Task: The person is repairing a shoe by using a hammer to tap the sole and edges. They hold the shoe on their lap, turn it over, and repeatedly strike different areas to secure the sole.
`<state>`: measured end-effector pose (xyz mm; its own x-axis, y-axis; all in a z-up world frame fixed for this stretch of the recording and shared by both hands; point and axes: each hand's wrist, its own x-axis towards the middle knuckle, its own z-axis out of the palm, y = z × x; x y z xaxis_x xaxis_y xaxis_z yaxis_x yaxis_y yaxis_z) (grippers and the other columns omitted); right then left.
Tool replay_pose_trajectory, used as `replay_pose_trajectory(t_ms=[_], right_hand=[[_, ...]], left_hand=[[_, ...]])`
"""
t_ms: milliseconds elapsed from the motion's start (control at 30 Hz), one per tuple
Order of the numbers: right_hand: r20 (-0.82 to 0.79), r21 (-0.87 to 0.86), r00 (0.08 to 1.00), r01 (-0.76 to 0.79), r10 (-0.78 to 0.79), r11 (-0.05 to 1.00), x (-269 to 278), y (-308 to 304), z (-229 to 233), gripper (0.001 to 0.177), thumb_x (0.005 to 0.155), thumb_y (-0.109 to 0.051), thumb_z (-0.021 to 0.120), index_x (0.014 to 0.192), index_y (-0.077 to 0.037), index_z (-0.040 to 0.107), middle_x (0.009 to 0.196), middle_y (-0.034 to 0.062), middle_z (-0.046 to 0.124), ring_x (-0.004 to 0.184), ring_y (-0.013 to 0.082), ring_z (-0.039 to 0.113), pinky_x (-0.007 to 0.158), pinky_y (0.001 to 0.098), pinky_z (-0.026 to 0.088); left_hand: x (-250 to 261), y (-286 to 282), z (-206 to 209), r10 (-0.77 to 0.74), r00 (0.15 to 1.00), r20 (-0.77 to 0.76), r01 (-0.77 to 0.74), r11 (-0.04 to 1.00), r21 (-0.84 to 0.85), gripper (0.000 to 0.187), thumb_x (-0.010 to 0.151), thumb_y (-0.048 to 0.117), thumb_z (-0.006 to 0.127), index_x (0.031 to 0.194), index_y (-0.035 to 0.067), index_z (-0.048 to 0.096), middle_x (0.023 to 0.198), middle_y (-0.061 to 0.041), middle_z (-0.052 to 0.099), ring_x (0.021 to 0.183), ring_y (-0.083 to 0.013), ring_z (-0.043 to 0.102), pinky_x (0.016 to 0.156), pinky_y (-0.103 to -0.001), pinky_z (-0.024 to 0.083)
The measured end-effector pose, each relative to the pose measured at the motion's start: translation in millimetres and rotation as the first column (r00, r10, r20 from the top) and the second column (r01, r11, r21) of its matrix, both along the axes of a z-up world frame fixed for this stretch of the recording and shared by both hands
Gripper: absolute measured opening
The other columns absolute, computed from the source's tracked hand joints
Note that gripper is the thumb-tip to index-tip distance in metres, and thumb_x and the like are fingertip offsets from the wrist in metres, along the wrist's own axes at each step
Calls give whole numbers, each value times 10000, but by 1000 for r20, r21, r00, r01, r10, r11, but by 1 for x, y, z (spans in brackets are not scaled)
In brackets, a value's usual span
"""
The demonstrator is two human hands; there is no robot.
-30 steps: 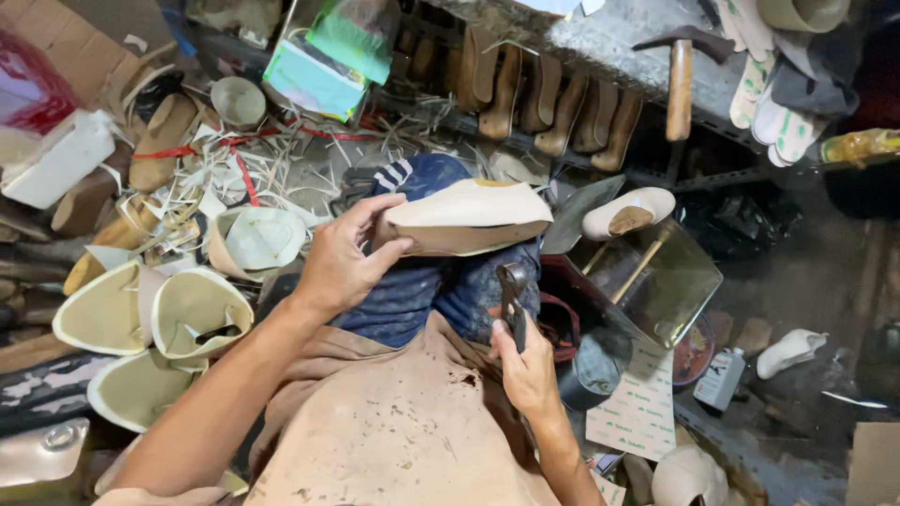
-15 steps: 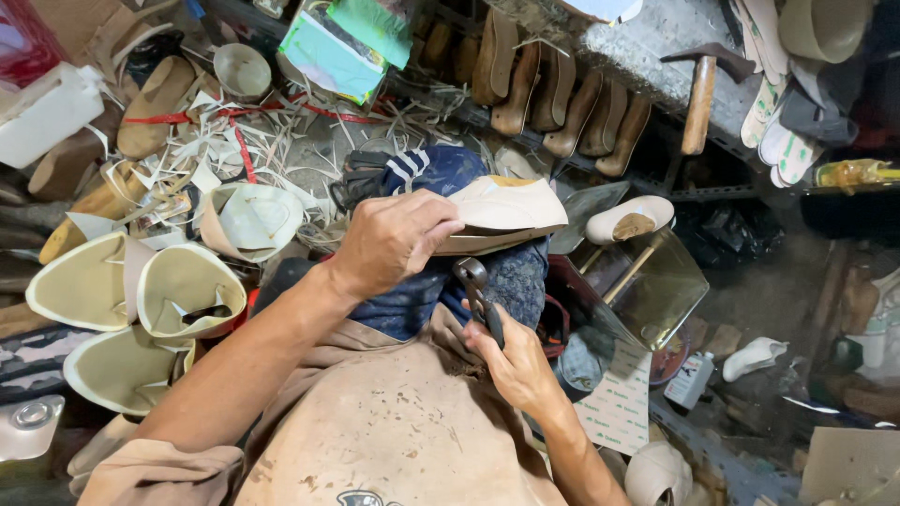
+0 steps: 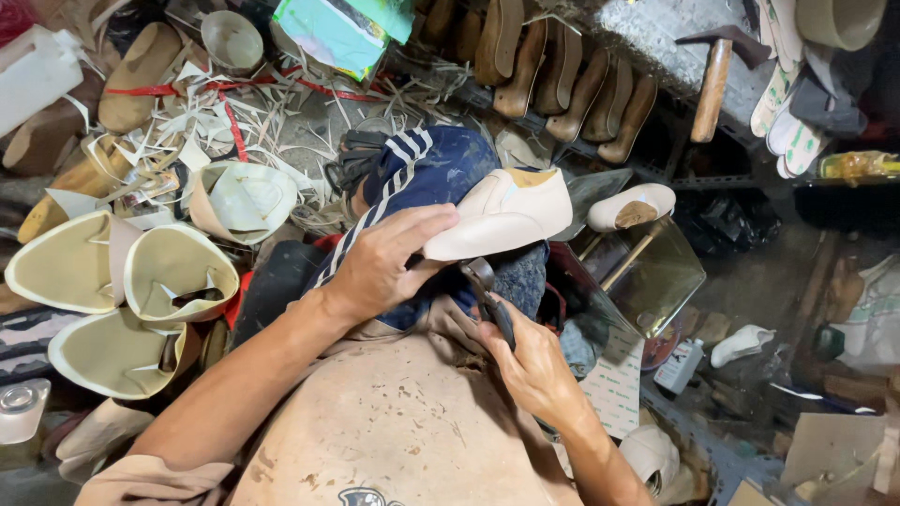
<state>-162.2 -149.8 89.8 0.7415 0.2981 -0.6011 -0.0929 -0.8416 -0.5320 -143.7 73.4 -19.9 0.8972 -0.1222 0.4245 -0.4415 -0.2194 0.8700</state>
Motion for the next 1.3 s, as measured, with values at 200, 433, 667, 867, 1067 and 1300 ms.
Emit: replay_pose_trajectory(t_ms=[200, 433, 667, 867, 1067, 1300], right_hand=[[-70, -26, 993, -101, 99, 994, -12, -12, 20, 222, 1046, -313, 452, 1015, -132, 577, 862, 24, 689, 717, 253, 574, 725, 385, 447], [-42, -85, 997, -61, 58, 994, -14, -12, 15, 158, 981, -212, 449, 856, -163, 531, 685, -20, 663, 675, 242, 647, 726, 377, 460], [288, -119, 950, -92, 123, 989, 6, -16, -11, 220, 1021, -290, 526, 1138, -136, 632, 833, 112, 731, 758, 403, 702, 627, 485, 522], [405, -30, 906, -122, 124, 992, 37, -9, -29, 186, 1068, -217, 528, 1047, -112, 680, 644, 101, 693, 613, 316, 720, 528, 407, 574], [378, 43, 922, -112, 87, 993, 52, -10, -25, 209, 1062, -240, 528, 948, -141, 673, 559, 58, 640, 537, 258, 692, 476, 363, 538], [201, 95, 979, -64, 44, 993, 43, -26, -35, 238, 1060, -243, 496, 949, -148, 684, 561, 82, 628, 498, 238, 628, 473, 349, 489]], left_hand=[[-12, -5, 2, -63, 977, 203, 32, 988, 152, 326, 1014, -59, 518, 1335, -67, 574, 1348, -250, 618, 1260, -401, 639, 1116, -473, 518], [-5, -2, 6, -58, 976, 210, 33, 992, 121, 352, 973, -124, 539, 1320, -71, 570, 1321, -261, 632, 1224, -411, 665, 1097, -470, 543], [15, -6, 1, 53, 998, -41, -54, 998, -27, 357, 910, 113, 770, 1246, 55, 661, 1198, -133, 719, 1110, -308, 713, 969, -403, 562], [32, -5, -3, 75, 969, -234, -113, 981, -155, 352, 844, 125, 816, 1182, 114, 719, 1111, -86, 755, 1046, -297, 732, 894, -393, 567], [45, 2, 16, -41, 947, -320, 1, 992, -125, 456, 826, 179, 771, 1254, 73, 656, 1199, -166, 707, 1112, -399, 681, 938, -504, 534], [41, -9, 6, -60, 942, -330, 40, 997, -69, 474, 851, 148, 760, 1314, 163, 657, 1243, -96, 718, 1165, -346, 681, 955, -446, 541]])
